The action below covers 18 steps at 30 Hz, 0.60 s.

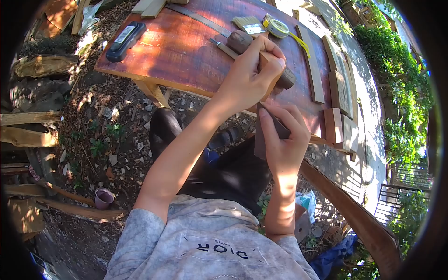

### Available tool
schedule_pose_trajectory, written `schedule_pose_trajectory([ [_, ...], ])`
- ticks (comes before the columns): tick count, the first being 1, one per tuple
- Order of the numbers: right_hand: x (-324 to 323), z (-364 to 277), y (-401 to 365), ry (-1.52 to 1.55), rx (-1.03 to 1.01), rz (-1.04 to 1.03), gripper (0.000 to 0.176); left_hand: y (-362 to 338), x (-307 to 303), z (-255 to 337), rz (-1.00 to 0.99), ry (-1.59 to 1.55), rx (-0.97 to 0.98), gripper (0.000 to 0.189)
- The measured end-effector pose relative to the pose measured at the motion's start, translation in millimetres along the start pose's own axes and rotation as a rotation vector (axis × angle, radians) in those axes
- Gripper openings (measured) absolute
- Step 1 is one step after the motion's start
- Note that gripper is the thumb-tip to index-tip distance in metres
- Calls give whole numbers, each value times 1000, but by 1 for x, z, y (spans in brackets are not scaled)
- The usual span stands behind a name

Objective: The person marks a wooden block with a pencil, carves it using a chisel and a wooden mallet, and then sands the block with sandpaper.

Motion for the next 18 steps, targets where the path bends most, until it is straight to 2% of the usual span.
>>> schedule_pose_trajectory([
  [6,-4,-7,8,28,29,58,14,0,0,-4,12,-30,-10,23],
  [10,0,-2,4,42,42,9,13,-3,0,-1,-14,-54,-83,16],
  [18,2,3,7,119,122,16,13,-3,0,-3,-20,-60,-71,15],
])
Point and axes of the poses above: each hand's wrist, its own y-axis towards the middle knuckle, its own x-axis out of the palm, z = x × y, the point moved 6 cm from there along y, towards the middle knuckle, and after that the axes turned 7 degrees about -y, right-handed, at the moved point
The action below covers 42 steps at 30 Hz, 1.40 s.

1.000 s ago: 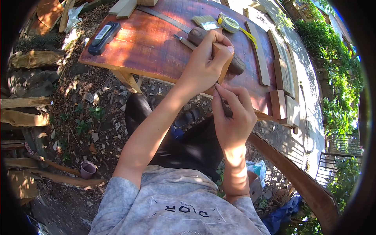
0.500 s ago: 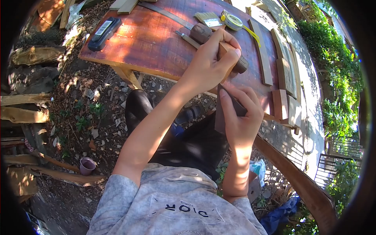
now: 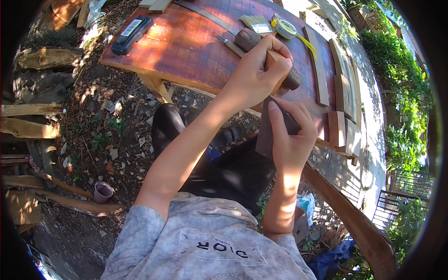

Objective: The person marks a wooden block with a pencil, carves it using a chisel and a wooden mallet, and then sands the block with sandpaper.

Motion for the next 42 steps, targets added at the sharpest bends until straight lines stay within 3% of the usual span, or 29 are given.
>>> schedule_pose_trajectory([
  [30,-4,22,2,327,385,-204,17,2,1,-3,-52,-61,-28,17],
  [36,-3,24,0,240,239,-184,17,3,1,0,-50,-102,-58,17],
  [39,-3,22,2,318,349,-220,17,2,3,-2,-62,-122,-60,16],
  [42,-1,21,4,315,331,-215,17,1,3,1,-64,-110,-53,16],
])
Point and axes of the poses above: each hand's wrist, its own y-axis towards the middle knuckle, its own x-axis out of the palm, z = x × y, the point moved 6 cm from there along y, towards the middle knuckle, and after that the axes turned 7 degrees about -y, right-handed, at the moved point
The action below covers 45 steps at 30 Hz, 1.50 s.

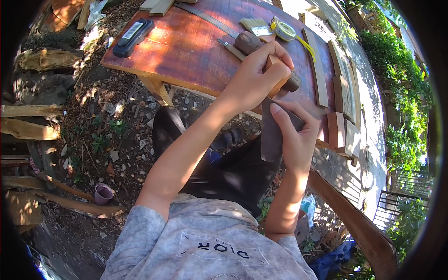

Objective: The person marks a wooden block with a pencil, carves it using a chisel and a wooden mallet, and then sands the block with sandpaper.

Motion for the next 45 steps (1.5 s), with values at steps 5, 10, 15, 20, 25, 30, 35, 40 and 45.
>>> schedule_pose_trajectory([
  [5,2,3,-2,-56,-112,44,17,0,-1,-3,4,-11,-31,17],
  [10,3,3,-5,-3,1,35,17,0,-1,-1,1,3,3,16],
  [15,4,9,-6,-30,-59,47,15,1,-1,-2,-5,-12,9,15],
  [20,7,1,-8,-42,-82,81,15,-1,-1,1,3,-24,3,15],
  [25,8,5,-10,-42,-97,66,14,0,-2,0,3,-15,-24,15],
  [30,11,8,-11,-20,-70,74,14,-2,-1,0,5,-20,-20,15],
  [35,9,8,-14,8,-50,74,14,-1,-1,0,3,-15,-34,15],
  [40,12,11,-14,-77,-120,78,14,-3,-1,2,4,-26,-52,15],
  [45,11,5,-12,-43,-121,101,14,-3,-1,1,5,-28,-21,16],
])
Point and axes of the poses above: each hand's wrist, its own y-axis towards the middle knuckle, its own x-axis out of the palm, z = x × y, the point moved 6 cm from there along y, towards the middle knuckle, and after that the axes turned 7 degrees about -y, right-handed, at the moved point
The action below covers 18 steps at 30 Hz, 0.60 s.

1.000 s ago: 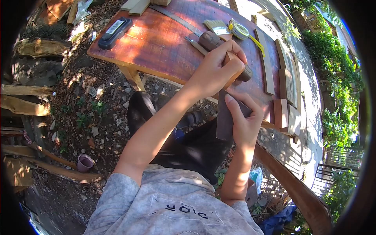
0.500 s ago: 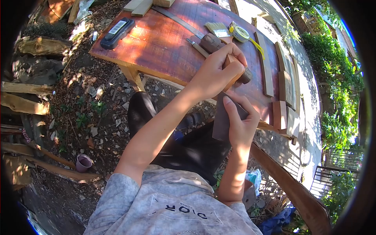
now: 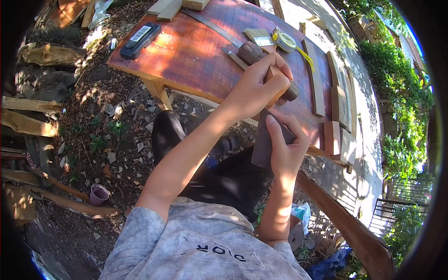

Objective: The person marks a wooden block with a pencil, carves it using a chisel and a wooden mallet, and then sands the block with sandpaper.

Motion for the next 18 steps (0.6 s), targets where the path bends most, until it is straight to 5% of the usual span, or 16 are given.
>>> schedule_pose_trajectory([
  [18,2,7,-5,-49,-26,4,14,0,-1,0,-2,-4,-27,15],
])
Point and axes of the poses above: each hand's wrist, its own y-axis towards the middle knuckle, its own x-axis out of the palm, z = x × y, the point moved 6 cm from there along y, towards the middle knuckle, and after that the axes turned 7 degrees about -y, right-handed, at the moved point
